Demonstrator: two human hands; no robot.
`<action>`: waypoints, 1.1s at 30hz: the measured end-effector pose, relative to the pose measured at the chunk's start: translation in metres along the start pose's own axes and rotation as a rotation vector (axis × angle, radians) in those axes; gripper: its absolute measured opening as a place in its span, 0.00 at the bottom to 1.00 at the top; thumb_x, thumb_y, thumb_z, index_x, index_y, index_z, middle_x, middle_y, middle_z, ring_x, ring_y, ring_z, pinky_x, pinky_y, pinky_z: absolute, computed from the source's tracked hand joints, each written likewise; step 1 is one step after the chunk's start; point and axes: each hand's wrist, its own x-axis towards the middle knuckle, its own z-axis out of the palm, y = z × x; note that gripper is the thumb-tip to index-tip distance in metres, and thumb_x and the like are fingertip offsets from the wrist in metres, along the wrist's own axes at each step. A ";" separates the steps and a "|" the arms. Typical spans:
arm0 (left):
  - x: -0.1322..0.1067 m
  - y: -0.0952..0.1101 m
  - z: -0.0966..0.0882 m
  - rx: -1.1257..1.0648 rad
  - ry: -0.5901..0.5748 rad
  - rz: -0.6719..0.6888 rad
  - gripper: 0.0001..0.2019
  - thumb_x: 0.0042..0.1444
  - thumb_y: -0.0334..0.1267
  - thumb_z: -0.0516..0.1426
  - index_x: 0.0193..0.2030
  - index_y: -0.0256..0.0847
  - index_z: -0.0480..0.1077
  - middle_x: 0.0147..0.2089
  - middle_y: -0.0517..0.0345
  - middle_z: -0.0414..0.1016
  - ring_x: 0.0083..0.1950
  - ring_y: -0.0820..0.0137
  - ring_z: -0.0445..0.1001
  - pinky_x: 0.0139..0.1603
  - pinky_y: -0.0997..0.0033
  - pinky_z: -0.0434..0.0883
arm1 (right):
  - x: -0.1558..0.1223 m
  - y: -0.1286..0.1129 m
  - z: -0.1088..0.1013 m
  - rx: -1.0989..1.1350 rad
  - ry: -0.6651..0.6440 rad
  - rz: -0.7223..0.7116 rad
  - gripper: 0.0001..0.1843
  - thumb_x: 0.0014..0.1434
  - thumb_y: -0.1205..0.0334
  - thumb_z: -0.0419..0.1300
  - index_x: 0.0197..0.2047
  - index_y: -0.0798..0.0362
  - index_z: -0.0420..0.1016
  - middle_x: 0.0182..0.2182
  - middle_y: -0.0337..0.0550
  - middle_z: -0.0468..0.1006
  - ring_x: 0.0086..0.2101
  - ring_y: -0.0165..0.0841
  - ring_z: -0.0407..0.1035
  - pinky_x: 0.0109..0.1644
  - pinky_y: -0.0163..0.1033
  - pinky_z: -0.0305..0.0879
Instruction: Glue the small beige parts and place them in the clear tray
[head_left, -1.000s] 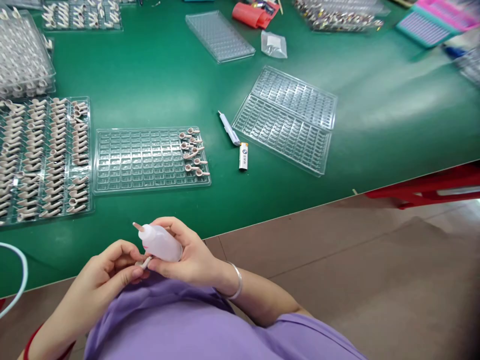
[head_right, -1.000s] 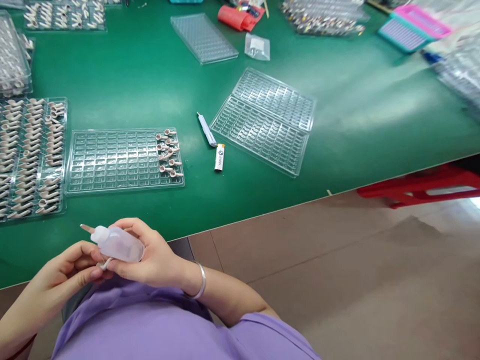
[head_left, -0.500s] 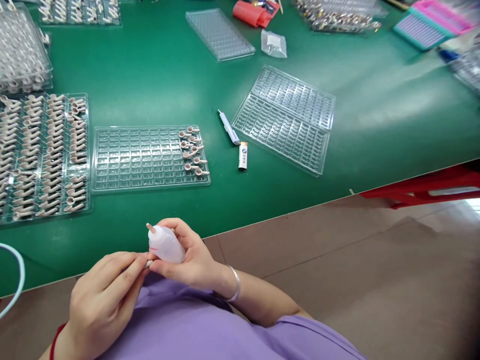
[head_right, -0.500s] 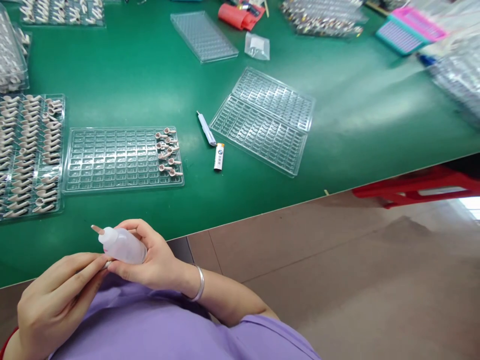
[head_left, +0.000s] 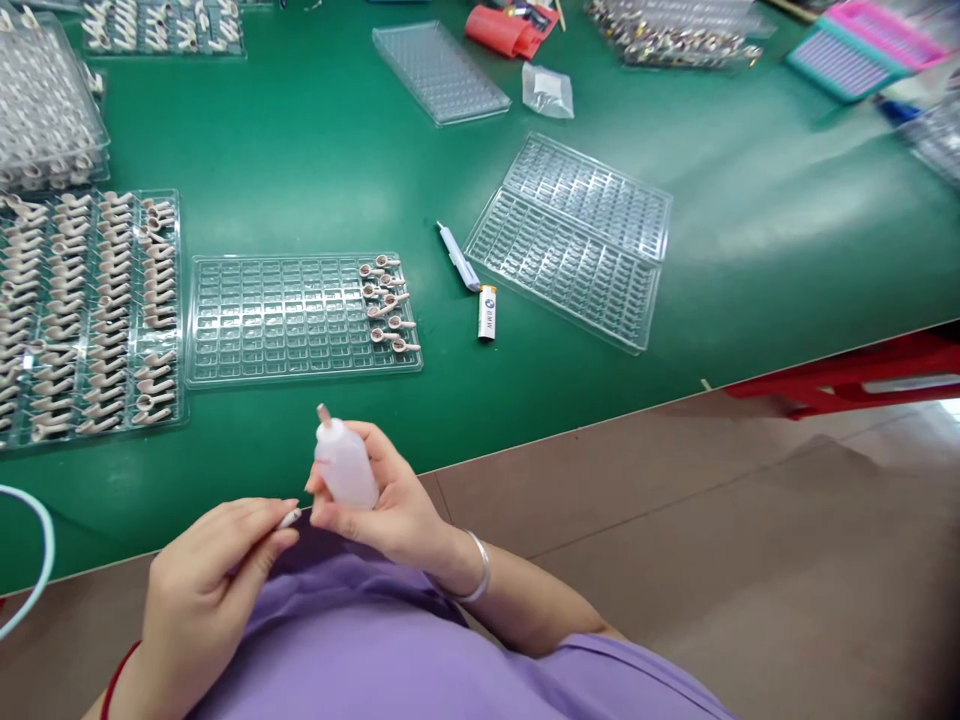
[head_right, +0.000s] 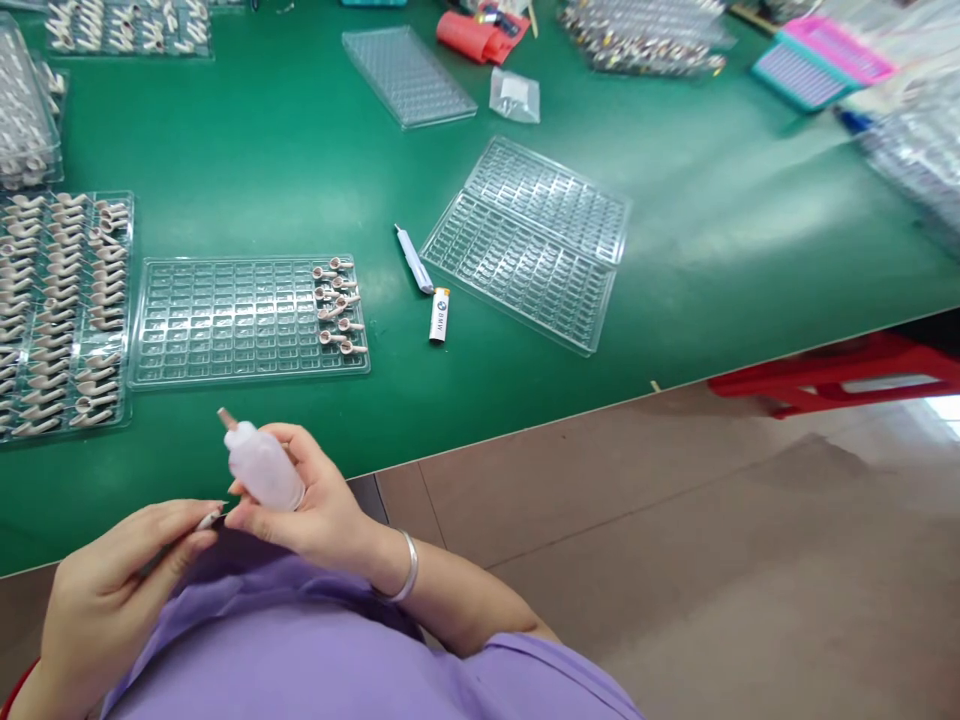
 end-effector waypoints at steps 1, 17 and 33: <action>0.001 0.000 -0.001 -0.122 -0.008 -0.162 0.08 0.55 0.38 0.64 0.42 0.53 0.81 0.40 0.59 0.84 0.40 0.64 0.82 0.41 0.66 0.80 | 0.001 -0.002 -0.002 -0.006 0.020 -0.004 0.29 0.55 0.54 0.69 0.53 0.44 0.57 0.37 0.37 0.73 0.29 0.26 0.69 0.33 0.34 0.73; 0.000 -0.002 -0.001 -0.609 0.090 -0.622 0.10 0.53 0.45 0.65 0.38 0.42 0.81 0.36 0.53 0.83 0.35 0.67 0.81 0.29 0.76 0.76 | -0.004 -0.004 -0.009 -0.270 0.088 -0.151 0.25 0.62 0.58 0.63 0.57 0.41 0.55 0.38 0.39 0.73 0.33 0.30 0.70 0.32 0.35 0.69; 0.009 -0.044 -0.003 0.676 0.265 0.478 0.15 0.52 0.25 0.65 0.47 0.36 0.76 0.35 0.52 0.75 0.34 0.67 0.71 0.38 0.67 0.70 | -0.007 0.001 -0.024 -1.051 -0.023 -0.689 0.27 0.61 0.58 0.60 0.62 0.54 0.62 0.34 0.44 0.80 0.26 0.33 0.67 0.29 0.37 0.69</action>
